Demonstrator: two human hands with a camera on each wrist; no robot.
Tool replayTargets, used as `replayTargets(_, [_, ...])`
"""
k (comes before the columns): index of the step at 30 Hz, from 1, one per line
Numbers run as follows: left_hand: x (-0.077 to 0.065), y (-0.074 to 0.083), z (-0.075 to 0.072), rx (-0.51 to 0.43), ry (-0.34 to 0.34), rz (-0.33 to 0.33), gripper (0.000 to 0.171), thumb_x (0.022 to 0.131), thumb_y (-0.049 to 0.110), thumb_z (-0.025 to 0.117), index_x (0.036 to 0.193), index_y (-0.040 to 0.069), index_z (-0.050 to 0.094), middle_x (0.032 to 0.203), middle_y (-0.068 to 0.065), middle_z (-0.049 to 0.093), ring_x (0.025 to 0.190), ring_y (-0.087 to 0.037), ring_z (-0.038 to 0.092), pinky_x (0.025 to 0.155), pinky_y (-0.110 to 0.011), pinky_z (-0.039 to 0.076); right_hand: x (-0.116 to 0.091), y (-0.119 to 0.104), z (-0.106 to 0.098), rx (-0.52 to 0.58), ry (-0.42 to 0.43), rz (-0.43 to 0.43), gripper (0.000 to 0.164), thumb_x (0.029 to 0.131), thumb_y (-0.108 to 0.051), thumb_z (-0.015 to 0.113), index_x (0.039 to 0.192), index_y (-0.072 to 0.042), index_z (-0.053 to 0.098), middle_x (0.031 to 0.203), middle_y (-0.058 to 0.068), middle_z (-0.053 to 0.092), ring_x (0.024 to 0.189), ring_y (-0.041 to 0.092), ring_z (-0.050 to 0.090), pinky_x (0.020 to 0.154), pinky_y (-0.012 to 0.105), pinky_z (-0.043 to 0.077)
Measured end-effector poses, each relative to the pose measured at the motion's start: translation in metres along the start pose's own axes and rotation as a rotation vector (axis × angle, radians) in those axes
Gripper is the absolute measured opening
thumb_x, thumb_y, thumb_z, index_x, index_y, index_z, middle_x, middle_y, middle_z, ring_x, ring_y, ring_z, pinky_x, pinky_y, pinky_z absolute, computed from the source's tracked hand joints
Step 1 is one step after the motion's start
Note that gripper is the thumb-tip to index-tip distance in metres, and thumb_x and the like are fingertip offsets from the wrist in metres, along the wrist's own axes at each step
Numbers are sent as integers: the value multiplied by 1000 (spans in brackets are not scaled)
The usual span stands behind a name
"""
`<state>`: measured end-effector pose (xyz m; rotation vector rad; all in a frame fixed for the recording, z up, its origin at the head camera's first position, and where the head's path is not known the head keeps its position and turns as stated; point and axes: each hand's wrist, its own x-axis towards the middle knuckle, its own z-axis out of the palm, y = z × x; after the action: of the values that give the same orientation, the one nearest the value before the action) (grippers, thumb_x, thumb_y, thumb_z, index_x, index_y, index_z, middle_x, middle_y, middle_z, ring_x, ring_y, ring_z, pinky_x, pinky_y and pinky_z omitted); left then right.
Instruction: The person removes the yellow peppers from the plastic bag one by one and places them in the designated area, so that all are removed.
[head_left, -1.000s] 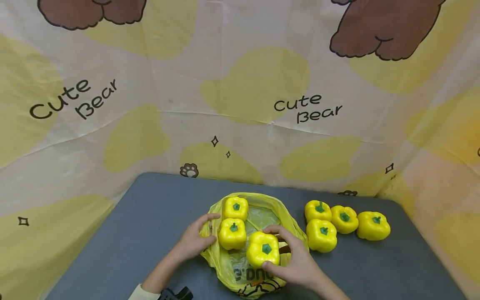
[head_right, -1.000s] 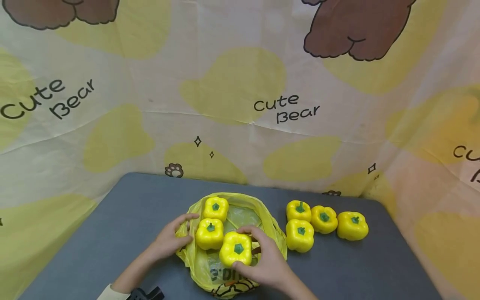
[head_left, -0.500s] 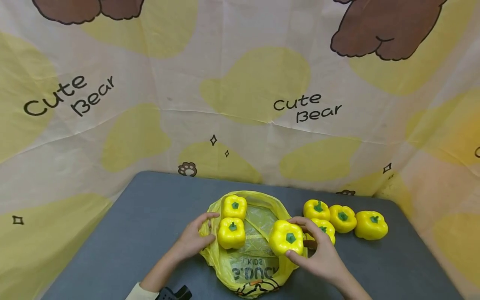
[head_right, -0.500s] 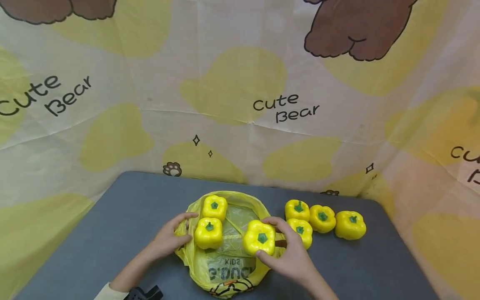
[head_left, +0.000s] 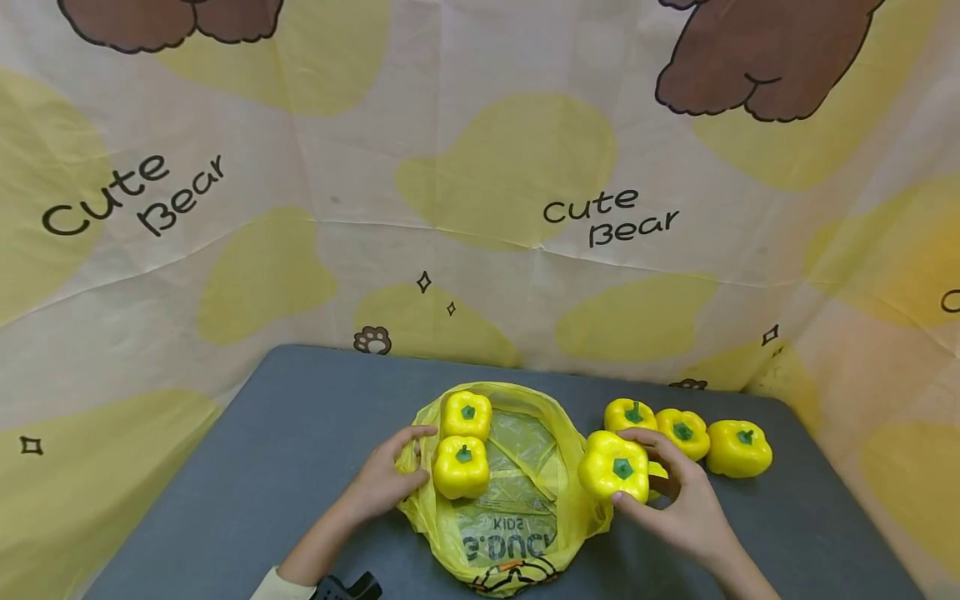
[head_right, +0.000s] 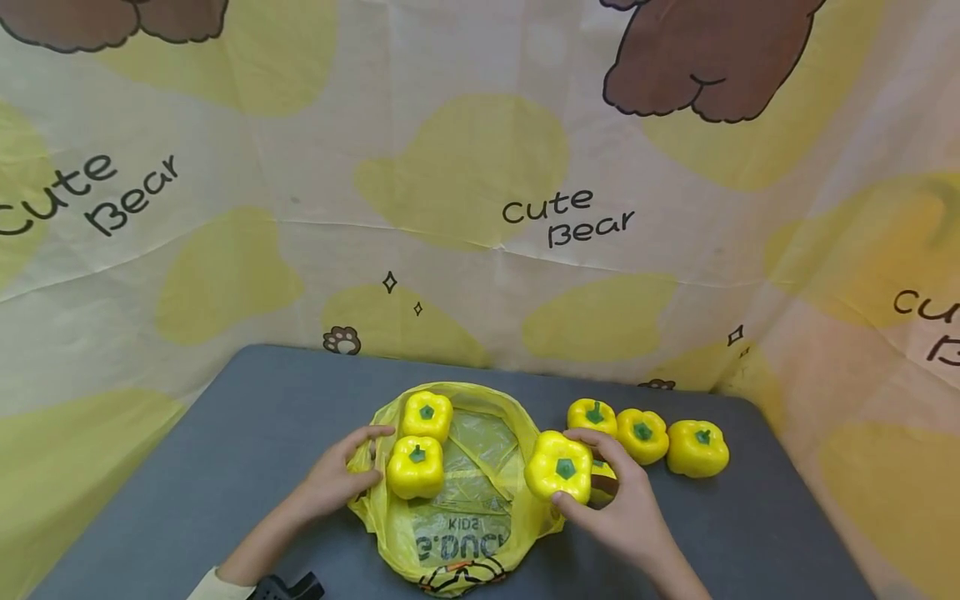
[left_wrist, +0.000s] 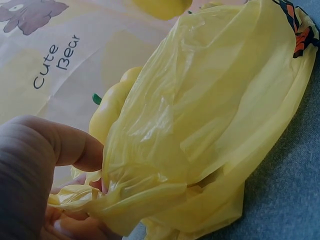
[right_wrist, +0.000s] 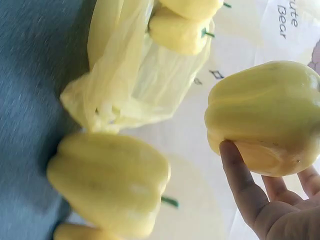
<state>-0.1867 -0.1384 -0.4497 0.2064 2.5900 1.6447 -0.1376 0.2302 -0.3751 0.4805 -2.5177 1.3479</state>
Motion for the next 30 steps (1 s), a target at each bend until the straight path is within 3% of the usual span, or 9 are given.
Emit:
replayTargets(6, [0,1,0,-11,-11,-12,56,75,5,68,129,18,58,127,-13,57,92,-18,54,67,-25,46,-6,7,-17,-31,50,16,63,72,0,80,129,-10,55,118,-18,54,94,-2,58,68,24,54])
replayTargets(12, [1,0,1,-8,-14,-11,56,76,5,67,129,18,58,128,-12,58,94,-18,54,70,-24,47,-12,14,-34,-20,82,46,59,76,6,75,131,-1,53,120,-22,54,95,-4,59,67,21,54])
replayTargets(20, [1,-1,1,-12,-29,1,55,77,5,66,130,16,56,126,-15,55,80,-16,54,60,-24,46,-18,26,-55,-36,115,107,56,82,5,69,134,-1,51,124,-22,53,96,-6,60,68,19,54])
replayTargets(30, [0,-1,0,-28,-16,5,56,76,5,67,129,17,57,130,-13,55,94,-20,53,65,-24,47,-26,45,-69,-81,145,121,56,85,6,66,137,-3,49,128,-22,50,100,-12,56,70,13,51])
